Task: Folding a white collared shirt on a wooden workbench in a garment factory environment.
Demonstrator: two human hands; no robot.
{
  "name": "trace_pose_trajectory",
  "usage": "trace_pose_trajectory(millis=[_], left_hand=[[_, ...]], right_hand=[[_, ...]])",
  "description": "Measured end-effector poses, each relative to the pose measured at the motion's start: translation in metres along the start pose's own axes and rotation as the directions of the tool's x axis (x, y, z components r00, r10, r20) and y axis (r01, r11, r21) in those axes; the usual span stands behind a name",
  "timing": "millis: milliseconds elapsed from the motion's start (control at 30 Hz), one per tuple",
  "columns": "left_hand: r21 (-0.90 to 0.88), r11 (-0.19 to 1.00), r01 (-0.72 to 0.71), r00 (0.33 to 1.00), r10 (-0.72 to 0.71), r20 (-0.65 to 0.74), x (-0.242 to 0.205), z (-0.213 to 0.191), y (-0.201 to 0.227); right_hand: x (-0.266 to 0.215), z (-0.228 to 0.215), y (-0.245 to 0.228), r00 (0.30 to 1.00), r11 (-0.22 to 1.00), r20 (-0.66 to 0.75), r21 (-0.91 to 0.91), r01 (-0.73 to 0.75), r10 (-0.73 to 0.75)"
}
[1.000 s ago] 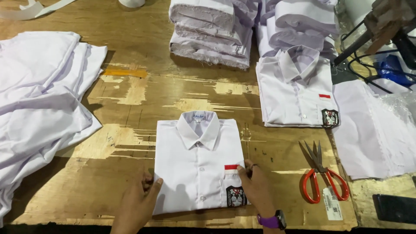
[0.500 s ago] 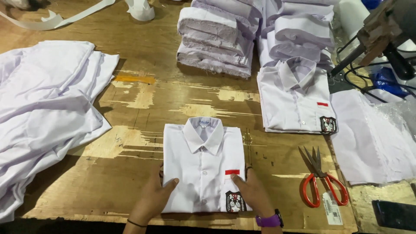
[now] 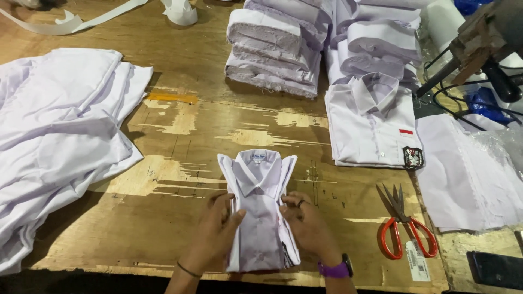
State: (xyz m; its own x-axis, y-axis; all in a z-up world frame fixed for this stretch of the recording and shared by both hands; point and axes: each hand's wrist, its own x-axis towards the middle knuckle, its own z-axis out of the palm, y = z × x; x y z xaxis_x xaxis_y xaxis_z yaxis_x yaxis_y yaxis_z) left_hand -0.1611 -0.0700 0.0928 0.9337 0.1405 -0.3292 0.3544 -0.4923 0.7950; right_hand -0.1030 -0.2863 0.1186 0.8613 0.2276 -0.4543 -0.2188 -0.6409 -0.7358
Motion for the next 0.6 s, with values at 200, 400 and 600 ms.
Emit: trace_pose_trajectory(millis=[200,400,600], left_hand=[[-0.116,0.992,-0.054,0.964,0.021,-0.264,0.058,0.000,-0.021],[-0.041,0.948,-0.317,0.931,0.302,-0.207,0.055,0.018,0.009],[0.452,0.870,-0.196,0.917,0.326,-0.229,0.080,0.068,-0.002]], right_hand=[[0.073,0.022,0.046,0.943,0.839,-0.257,0.447,0.311,-0.213],[0.052,0.029,0.000,0.896,0.900,-0.123,0.033,0.434,-0.427],[0.097,0.065,0.040,0.803,0.650,-0.169,-0.691,0.318,-0.572]])
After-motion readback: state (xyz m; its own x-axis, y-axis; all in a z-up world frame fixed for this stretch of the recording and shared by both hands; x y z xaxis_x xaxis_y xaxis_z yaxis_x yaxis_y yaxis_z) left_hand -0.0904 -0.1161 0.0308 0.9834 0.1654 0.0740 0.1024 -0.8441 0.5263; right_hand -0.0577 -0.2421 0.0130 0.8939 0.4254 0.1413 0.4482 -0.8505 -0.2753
